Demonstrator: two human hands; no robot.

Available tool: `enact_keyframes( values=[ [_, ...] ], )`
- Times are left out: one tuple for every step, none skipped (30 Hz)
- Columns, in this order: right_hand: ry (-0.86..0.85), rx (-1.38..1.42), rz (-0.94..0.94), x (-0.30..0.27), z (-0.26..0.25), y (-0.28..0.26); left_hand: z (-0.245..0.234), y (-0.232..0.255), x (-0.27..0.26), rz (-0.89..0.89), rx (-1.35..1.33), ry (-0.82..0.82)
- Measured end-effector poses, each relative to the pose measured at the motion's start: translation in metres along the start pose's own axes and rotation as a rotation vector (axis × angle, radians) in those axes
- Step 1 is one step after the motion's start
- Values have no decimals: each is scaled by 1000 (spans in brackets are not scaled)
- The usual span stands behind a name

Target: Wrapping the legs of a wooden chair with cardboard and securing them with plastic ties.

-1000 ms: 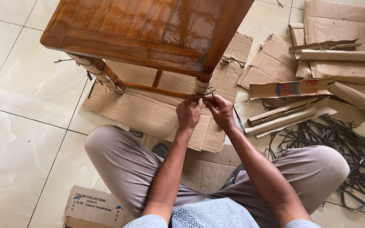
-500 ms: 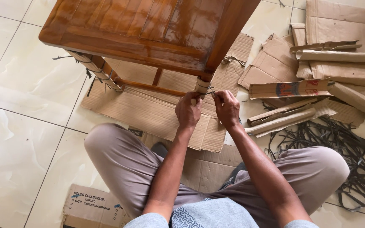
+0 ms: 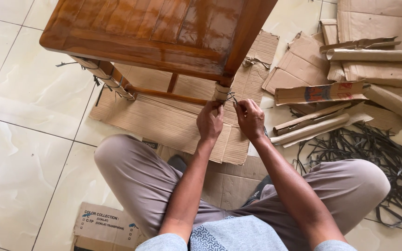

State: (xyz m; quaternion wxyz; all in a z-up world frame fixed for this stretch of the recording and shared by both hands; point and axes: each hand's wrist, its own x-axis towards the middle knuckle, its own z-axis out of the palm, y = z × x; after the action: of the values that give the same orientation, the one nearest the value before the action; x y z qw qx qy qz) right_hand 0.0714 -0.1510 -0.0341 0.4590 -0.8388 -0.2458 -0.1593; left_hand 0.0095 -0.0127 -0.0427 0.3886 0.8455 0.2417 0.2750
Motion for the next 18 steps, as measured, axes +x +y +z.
enact_keyframes(
  values=[
    [1,0,2,-2,0,-2,3,-5,-3,1,1,-2],
    [-8,3,-2,-3,-1,-3,7,-9,-6,-70,-14,-97],
    [-17,5,-6,-5,-2,-5,10,-14,-9,-141,-28,-193],
    [-14,3,0,-8,-4,-3,17,-22,-13,-138,-27,-200],
    [-31,-13,-7,-10,-5,-1,25,-30,-18,-196,-30,-283],
    [-47,-28,-14,-13,-7,1,32,-38,-21,-252,-31,-366],
    [-42,-30,-8,-17,-5,18,36,-42,-27,-248,-30,-373],
    [-73,-64,42,-24,-3,34,40,-48,-35,-256,-30,-442],
    [-104,-97,92,-31,-1,50,43,-53,-42,-264,-31,-512],
    [-98,-98,103,-37,-3,63,48,-57,-52,-260,-26,-522],
    [-149,-155,211,-44,-6,76,52,-60,-61,-245,23,-587],
    [-200,-211,318,-50,-8,89,56,-63,-71,-230,71,-650],
    [-195,-211,328,-61,-15,104,67,-78,-86,-226,75,-659],
    [-254,-269,460,-69,-22,119,79,-92,-101,-140,159,-750],
    [-313,-326,593,-78,-29,134,90,-106,-115,-52,244,-838],
    [-309,-327,602,-97,-26,167,85,-98,-123,-48,245,-847],
    [-356,-361,730,-116,-24,201,79,-91,-130,77,300,-863],
    [-404,-392,857,-136,-21,234,73,-84,-136,202,356,-875]
  ],
)
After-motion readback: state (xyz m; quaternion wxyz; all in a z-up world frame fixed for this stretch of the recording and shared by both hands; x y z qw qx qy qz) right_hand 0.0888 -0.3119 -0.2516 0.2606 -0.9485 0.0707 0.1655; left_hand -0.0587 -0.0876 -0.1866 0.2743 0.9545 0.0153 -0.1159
